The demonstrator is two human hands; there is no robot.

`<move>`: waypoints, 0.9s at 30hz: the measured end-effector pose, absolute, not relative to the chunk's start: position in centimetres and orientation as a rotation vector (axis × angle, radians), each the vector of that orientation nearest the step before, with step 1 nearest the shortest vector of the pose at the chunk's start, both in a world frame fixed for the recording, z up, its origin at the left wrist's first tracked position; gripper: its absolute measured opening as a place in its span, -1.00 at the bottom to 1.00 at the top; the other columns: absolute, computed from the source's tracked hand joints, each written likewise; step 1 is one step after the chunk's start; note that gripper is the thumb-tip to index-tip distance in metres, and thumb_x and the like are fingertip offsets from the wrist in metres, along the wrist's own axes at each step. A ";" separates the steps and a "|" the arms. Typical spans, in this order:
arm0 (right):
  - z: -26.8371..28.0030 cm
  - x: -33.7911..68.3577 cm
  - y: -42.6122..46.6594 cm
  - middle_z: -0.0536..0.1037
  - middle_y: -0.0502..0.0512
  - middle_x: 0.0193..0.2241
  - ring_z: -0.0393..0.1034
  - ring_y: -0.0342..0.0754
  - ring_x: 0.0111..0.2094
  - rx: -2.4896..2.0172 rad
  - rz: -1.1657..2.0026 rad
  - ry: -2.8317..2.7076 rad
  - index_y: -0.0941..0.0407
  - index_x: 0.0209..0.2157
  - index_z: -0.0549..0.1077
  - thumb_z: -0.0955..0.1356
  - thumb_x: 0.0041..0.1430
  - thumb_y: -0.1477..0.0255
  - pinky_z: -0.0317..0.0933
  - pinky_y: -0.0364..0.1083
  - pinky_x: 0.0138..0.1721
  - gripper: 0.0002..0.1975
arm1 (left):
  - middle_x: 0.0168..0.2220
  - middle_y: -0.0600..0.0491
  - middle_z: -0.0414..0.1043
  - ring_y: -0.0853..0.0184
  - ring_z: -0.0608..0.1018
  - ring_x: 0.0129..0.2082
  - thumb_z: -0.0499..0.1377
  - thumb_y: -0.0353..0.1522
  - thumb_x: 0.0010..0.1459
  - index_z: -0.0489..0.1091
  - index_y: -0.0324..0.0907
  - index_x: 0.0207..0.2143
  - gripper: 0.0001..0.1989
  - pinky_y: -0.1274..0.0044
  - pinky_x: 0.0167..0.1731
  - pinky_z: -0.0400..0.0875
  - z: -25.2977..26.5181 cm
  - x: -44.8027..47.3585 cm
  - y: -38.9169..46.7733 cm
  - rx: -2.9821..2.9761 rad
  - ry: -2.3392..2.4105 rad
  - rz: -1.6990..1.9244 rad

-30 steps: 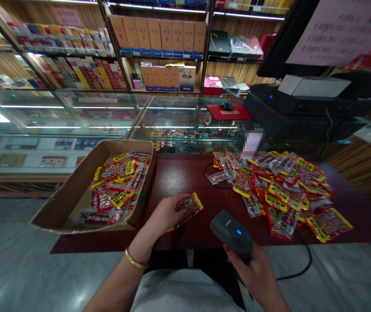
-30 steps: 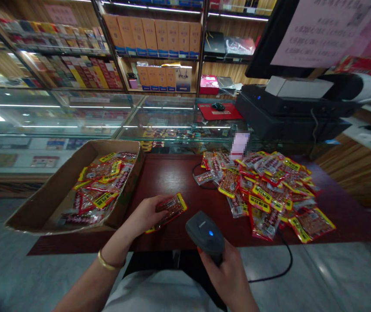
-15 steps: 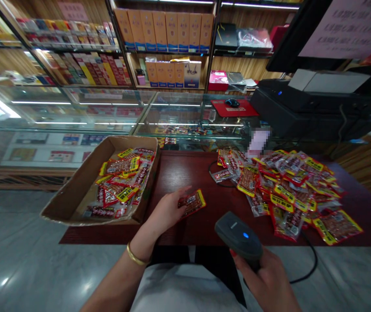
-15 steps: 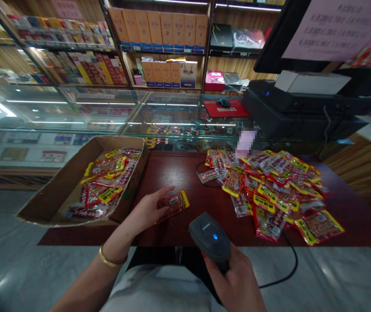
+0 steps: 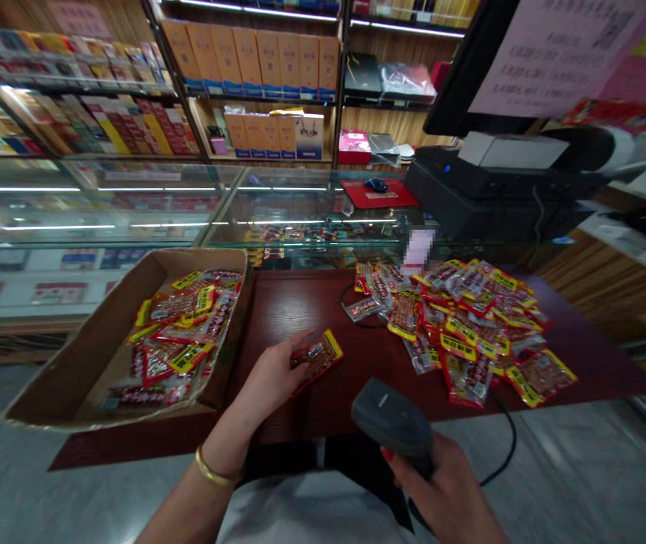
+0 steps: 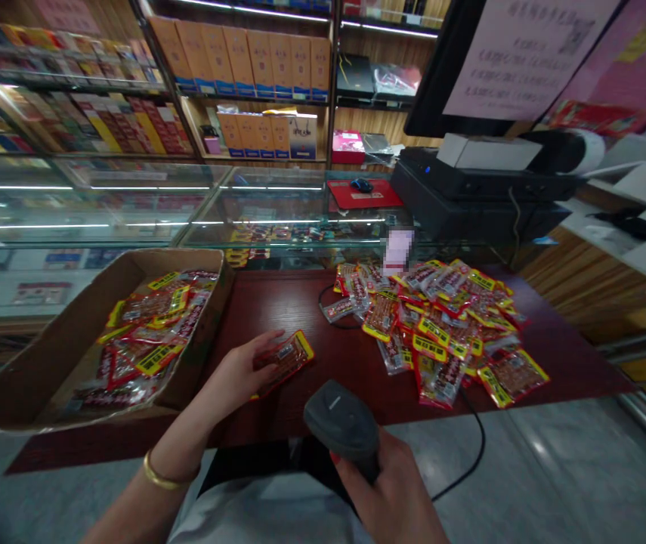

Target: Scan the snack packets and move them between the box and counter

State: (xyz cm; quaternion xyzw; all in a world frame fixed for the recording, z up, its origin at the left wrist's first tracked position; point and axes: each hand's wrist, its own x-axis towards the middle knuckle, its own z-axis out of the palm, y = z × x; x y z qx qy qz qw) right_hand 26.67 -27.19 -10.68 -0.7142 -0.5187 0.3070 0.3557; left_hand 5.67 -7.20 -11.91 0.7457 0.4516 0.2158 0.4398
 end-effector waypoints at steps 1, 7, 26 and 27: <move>-10.6 26.8 -27.3 0.54 0.05 -0.64 0.42 -0.02 -0.58 -1.852 0.802 -1.290 0.11 -0.47 0.53 0.34 0.17 0.15 0.34 -0.11 -0.45 -0.67 | 0.06 -0.05 0.57 0.16 0.60 0.04 0.18 -0.50 0.04 0.32 -0.13 0.23 -0.35 0.29 0.13 0.42 -12.1 6.2 -7.0 1.810 1.100 0.565; -10.9 28.2 -28.7 0.51 0.05 -0.63 0.37 -0.04 -0.57 -1.855 0.781 -1.032 0.13 -0.48 0.51 0.33 0.16 0.11 0.26 -0.13 -0.52 -0.62 | 0.02 -0.09 0.57 0.21 0.62 -0.04 0.23 -0.47 0.00 0.36 -0.20 0.15 -0.40 0.34 0.01 0.51 -12.2 12.2 -6.1 1.455 0.864 0.672; -12.5 33.2 -34.6 0.58 0.17 -0.61 0.49 0.04 -0.58 -1.862 0.496 -0.592 0.17 -0.44 0.59 0.38 0.06 -0.12 0.43 -0.07 -0.51 -0.43 | -0.07 -0.05 0.62 0.15 0.61 -0.08 0.15 -0.45 0.14 0.54 -0.15 0.03 -0.60 0.39 0.01 0.46 -5.9 41.2 -10.2 2.390 0.253 0.381; -12.6 33.3 -34.7 0.57 0.16 -0.61 0.49 0.03 -0.58 -1.852 0.506 -0.584 0.17 -0.44 0.59 0.38 0.06 -0.11 0.43 -0.07 -0.51 -0.43 | -0.10 -0.06 0.63 0.15 0.62 -0.10 0.16 -0.45 0.13 0.56 -0.15 0.00 -0.62 0.40 -0.02 0.47 -6.1 42.0 -10.8 2.421 0.206 0.332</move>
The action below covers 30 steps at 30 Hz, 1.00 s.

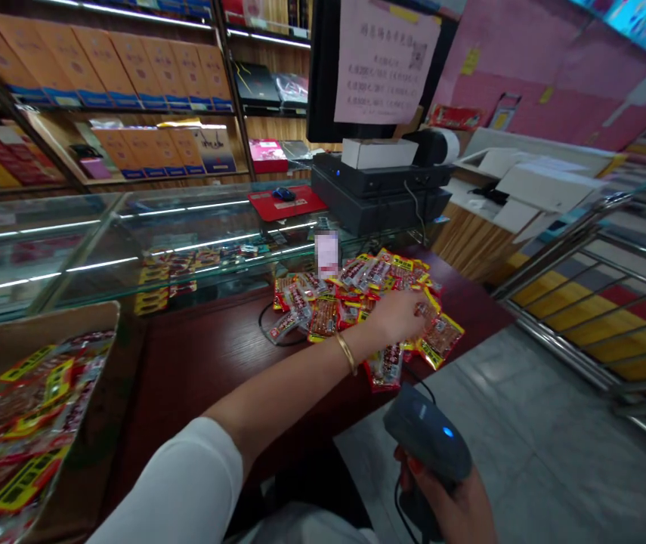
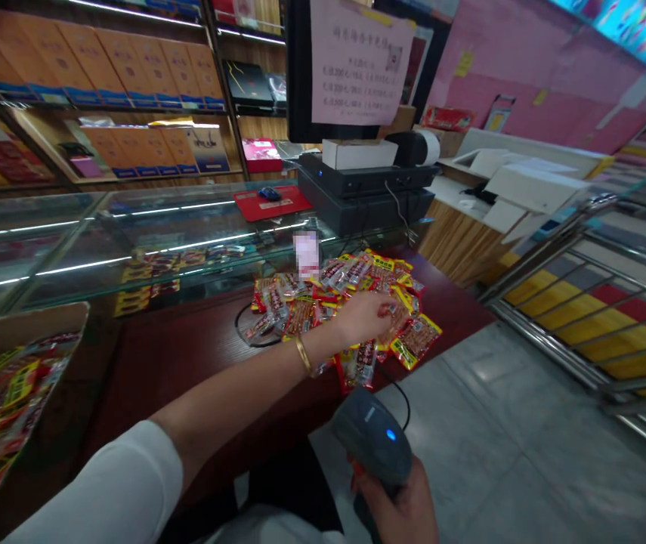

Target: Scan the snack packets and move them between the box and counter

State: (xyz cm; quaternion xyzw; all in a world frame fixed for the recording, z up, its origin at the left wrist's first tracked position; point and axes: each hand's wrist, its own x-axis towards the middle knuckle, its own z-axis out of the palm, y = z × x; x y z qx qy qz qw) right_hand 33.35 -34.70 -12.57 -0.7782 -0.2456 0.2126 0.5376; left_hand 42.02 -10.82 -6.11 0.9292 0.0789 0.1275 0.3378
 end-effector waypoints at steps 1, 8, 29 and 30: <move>-12.6 33.5 -34.9 0.57 0.16 -0.60 0.48 0.03 -0.58 -1.840 0.512 -0.575 0.17 -0.44 0.59 0.38 0.06 -0.11 0.43 -0.07 -0.51 -0.43 | -0.13 -0.07 0.64 0.15 0.63 -0.12 0.17 -0.46 0.12 0.57 -0.16 -0.05 -0.65 0.41 -0.05 0.48 -6.4 42.9 -11.5 2.450 0.161 0.284; -13.0 33.4 -36.3 0.57 0.16 -0.58 0.51 0.06 -0.50 -1.757 0.473 -0.496 0.16 -0.45 0.58 0.44 0.02 -0.07 0.44 -0.04 -0.43 -0.48 | -0.16 -0.29 0.60 0.09 0.64 -0.14 0.14 -0.49 0.16 0.54 -0.37 -0.14 -0.75 0.40 -0.15 0.52 -7.6 47.5 -14.6 2.576 0.156 0.167; -13.7 28.6 -24.1 0.69 0.12 -0.43 0.60 0.09 -0.39 -1.707 0.665 -1.350 0.08 -0.35 0.65 0.43 0.08 0.08 0.48 -0.07 -0.26 -0.65 | -0.12 -0.05 0.65 0.08 0.64 -0.14 0.02 -0.08 0.22 0.47 -0.17 0.12 -0.44 0.46 -0.22 0.47 -3.0 -12.1 -2.8 2.160 1.903 0.093; -14.0 28.4 -23.7 0.70 0.12 -0.43 0.61 0.09 -0.39 -1.705 0.659 -1.397 0.07 -0.36 0.65 0.42 0.09 0.08 0.49 -0.07 -0.26 -0.66 | -0.13 -0.06 0.65 0.09 0.65 -0.14 0.01 -0.09 0.23 0.47 -0.17 0.12 -0.45 0.46 -0.22 0.47 -3.6 -13.2 -2.6 2.167 1.923 0.008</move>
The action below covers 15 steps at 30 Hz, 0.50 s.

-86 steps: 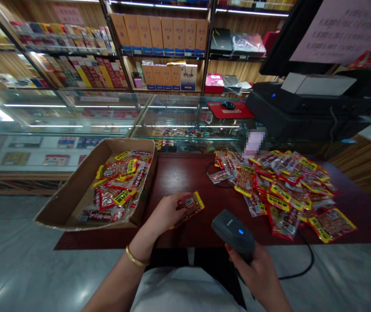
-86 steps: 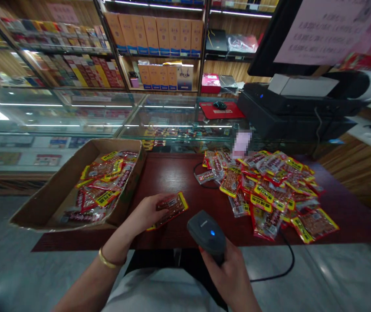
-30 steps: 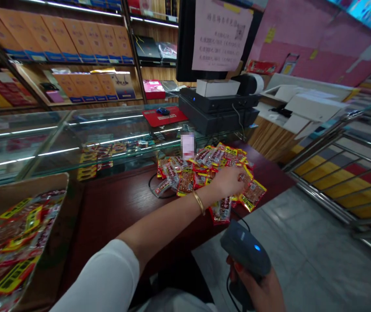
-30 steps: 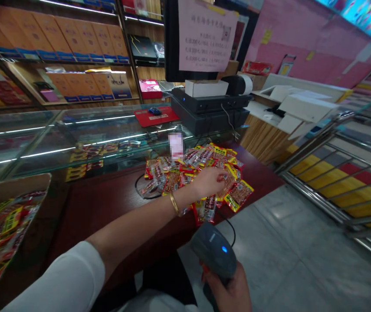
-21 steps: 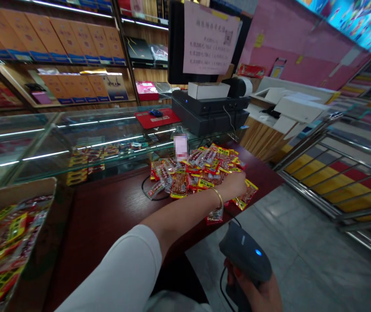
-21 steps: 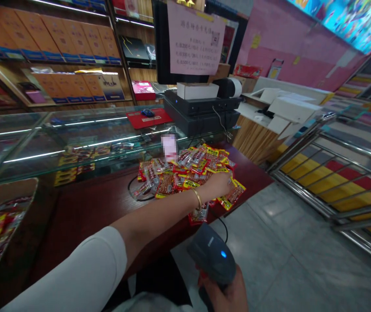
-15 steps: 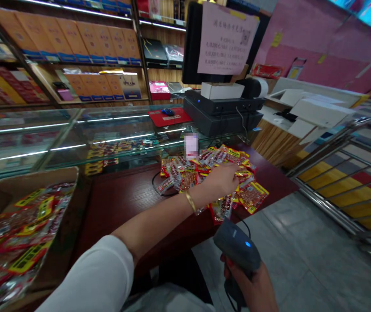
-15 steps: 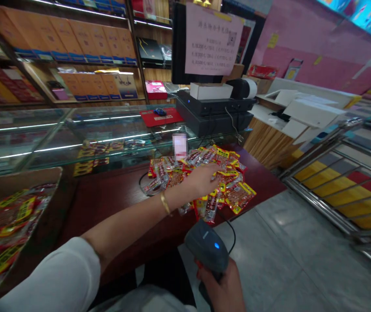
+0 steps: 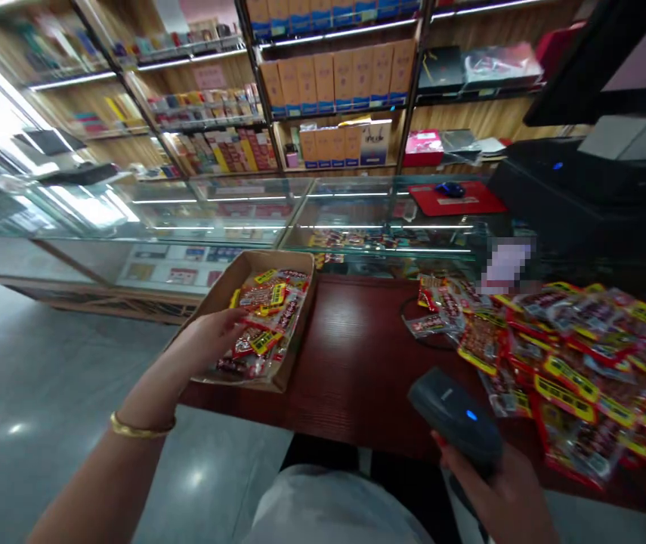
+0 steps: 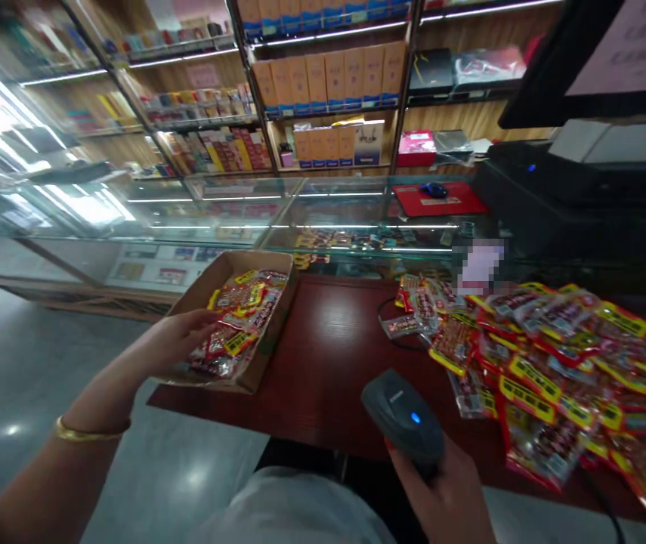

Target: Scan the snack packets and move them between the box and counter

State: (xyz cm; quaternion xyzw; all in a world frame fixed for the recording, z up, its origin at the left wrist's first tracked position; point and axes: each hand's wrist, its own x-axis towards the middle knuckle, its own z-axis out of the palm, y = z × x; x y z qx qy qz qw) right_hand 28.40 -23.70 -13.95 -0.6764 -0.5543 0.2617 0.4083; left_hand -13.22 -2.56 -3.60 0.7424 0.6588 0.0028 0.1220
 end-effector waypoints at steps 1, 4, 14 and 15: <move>-14.2 28.1 -23.4 0.70 0.12 -0.43 0.61 0.10 -0.39 -1.710 0.650 -1.424 0.07 -0.37 0.65 0.41 0.10 0.08 0.49 -0.07 -0.26 -0.65 | -0.11 -0.08 0.64 0.09 0.64 -0.12 0.01 -0.11 0.23 0.46 -0.18 0.13 -0.45 0.46 -0.19 0.46 -4.1 -13.9 -2.2 2.194 1.923 -0.065; -14.6 27.3 -23.1 0.70 0.14 -0.40 0.62 0.11 -0.35 -1.751 0.599 -1.428 0.07 -0.33 0.65 0.38 0.14 0.06 0.49 -0.07 -0.23 -0.62 | 0.05 -0.13 0.57 0.06 0.59 0.02 0.09 -0.16 0.20 0.37 -0.16 0.20 -0.44 0.40 -0.01 0.41 -5.3 -14.5 -0.5 2.362 1.839 -0.144; -15.6 28.0 -23.1 0.71 0.12 -0.37 0.64 0.09 -0.37 -1.725 0.469 -1.580 0.04 -0.35 0.67 0.40 0.11 0.15 0.51 -0.16 -0.32 -0.72 | 0.08 -0.16 0.54 0.05 0.56 0.06 0.29 -0.35 -0.05 0.35 -0.19 0.20 -0.31 0.40 0.07 0.37 -6.8 -13.5 8.9 2.359 1.787 -0.150; -15.8 28.2 -23.2 0.71 0.11 -0.37 0.65 0.08 -0.37 -1.730 0.452 -1.585 0.04 -0.35 0.67 0.40 0.11 0.16 0.51 -0.17 -0.32 -0.72 | 0.06 -0.14 0.55 0.04 0.56 0.04 0.30 -0.35 -0.09 0.38 -0.18 0.17 -0.31 0.40 0.05 0.37 -6.9 -13.5 9.2 2.344 1.800 -0.138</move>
